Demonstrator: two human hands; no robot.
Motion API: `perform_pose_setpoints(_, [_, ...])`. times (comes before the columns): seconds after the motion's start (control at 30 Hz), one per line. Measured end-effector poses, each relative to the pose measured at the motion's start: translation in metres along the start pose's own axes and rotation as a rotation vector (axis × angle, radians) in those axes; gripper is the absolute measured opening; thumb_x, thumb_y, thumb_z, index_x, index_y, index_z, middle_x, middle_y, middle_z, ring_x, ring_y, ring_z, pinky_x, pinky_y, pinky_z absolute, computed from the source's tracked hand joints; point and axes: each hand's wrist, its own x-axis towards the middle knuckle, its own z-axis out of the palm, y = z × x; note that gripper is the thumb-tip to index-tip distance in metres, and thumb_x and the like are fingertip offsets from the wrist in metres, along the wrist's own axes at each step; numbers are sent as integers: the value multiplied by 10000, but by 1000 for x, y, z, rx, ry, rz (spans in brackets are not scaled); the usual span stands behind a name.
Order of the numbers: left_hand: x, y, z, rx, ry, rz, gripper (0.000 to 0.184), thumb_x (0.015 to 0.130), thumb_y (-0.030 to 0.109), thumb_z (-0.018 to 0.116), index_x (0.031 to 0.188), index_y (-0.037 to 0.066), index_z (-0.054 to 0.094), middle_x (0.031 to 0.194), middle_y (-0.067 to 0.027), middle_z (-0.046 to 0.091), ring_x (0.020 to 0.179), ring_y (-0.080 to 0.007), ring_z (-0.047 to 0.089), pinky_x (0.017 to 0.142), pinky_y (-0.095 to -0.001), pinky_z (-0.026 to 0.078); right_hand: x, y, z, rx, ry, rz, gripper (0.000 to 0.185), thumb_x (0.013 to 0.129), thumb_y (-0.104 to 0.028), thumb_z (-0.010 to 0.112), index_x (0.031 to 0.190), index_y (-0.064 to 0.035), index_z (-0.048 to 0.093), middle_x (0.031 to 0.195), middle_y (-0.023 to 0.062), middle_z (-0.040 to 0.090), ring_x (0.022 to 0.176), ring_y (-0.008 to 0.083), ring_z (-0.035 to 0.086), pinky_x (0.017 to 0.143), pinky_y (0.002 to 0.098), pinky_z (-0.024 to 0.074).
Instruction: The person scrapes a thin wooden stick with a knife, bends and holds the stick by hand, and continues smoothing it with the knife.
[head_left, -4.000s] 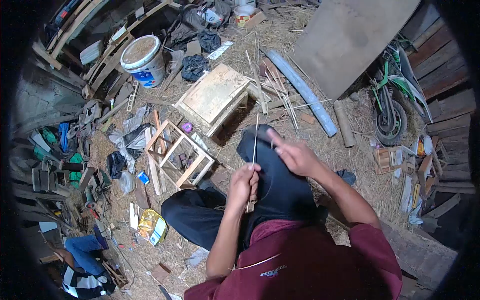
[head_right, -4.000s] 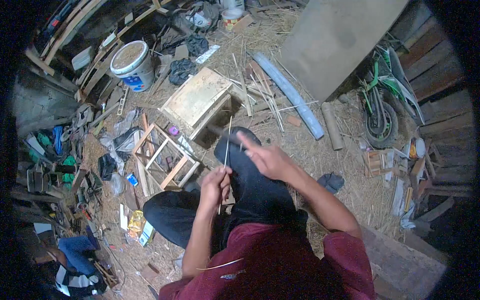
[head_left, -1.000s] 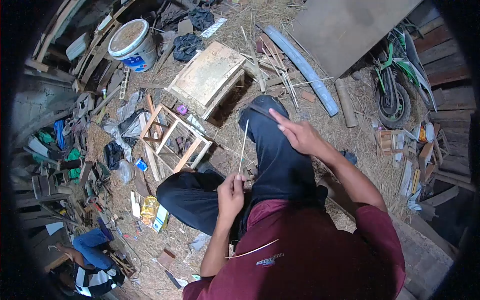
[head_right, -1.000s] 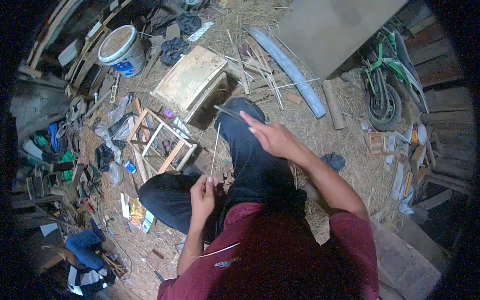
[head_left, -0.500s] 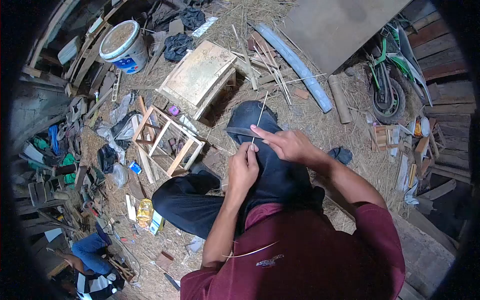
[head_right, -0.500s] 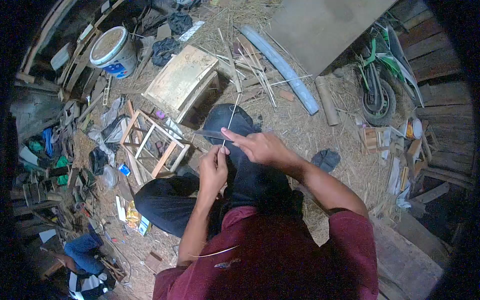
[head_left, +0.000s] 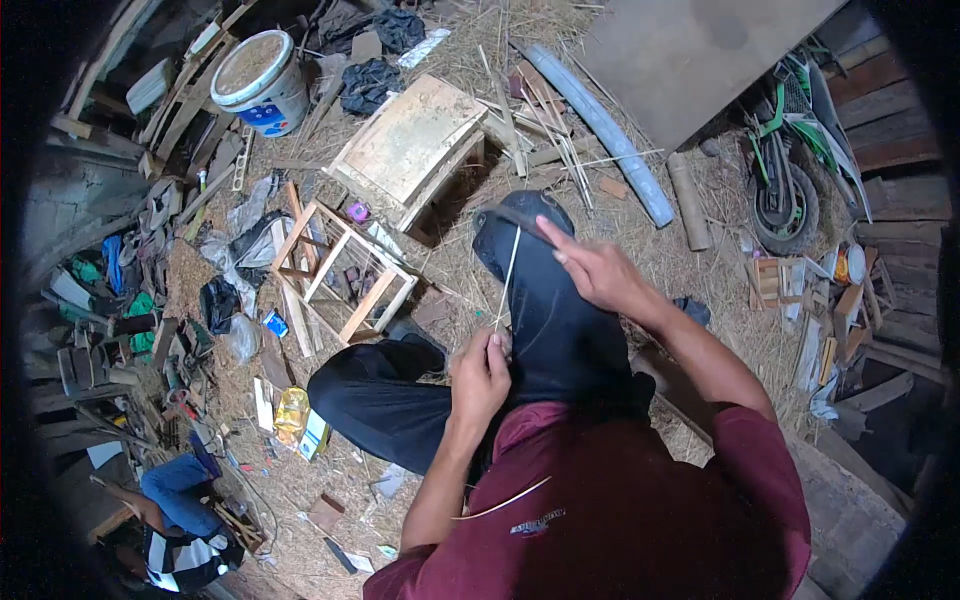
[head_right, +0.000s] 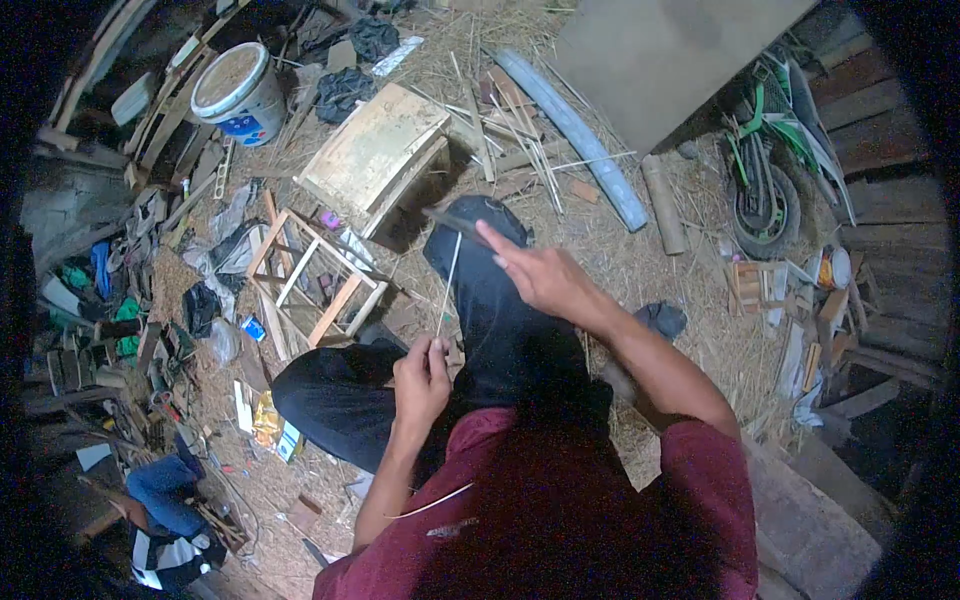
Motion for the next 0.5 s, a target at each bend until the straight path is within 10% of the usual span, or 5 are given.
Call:
perform_pose_setpoints(0.33, [57, 13, 29, 0, 14, 206, 149, 952, 89, 500, 922, -11, 606, 795, -219, 645, 742, -408, 654, 652, -426, 501, -5, -6, -3, -56, -140, -28, 583, 927, -168, 544, 1463, -311, 366, 754, 210, 644, 653, 408, 632, 585, 492, 506])
perform_pose_setpoints(0.5, [15, -1, 24, 3, -29, 119, 133, 957, 51, 491, 927, -8, 606, 721, -167, 623, 556, -220, 623, 524, -316, 454, -7, 10, 6, -45, 20, -33, 563, 934, -193, 539, 1459, -311, 373, 742, 231, 631, 639, 420, 623, 570, 502, 497])
